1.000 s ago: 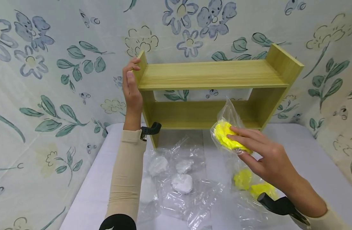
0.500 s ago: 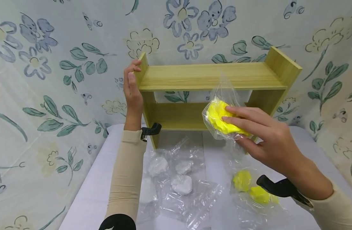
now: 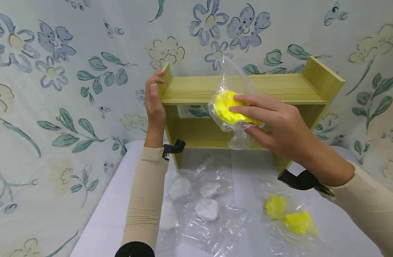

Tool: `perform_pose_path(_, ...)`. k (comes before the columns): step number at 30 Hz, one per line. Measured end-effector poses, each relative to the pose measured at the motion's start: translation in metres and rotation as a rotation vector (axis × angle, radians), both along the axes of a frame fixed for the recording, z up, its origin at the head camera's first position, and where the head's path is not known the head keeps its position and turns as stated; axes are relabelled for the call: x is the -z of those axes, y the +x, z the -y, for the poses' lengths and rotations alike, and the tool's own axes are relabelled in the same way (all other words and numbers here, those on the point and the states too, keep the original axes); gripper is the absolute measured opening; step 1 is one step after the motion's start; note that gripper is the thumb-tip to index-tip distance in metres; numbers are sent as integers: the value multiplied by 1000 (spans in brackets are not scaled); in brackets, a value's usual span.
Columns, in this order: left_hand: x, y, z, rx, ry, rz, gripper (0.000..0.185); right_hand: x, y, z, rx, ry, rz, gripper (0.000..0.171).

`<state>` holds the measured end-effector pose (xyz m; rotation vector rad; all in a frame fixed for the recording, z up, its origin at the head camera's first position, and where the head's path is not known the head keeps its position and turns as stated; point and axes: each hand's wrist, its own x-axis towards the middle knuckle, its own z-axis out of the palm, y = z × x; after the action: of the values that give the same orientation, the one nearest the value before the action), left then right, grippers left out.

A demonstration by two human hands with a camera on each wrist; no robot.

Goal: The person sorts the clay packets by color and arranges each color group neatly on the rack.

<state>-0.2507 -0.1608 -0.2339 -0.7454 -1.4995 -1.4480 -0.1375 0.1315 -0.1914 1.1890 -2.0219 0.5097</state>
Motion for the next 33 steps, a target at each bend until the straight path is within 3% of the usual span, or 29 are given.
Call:
perform_pose_path(13, 0, 1, 2, -5, -1, 14, 25, -13, -36, 36, -14, -25, 59, 40)
perform_pose_path(24, 2, 2, 2, -30, -9, 16, 29, -4, -94, 62, -63, -49, 120, 32)
perform_pose_path(33, 1, 1, 2, -14, -20, 13, 27, -14, -121, 76, -26, 17, 197, 29)
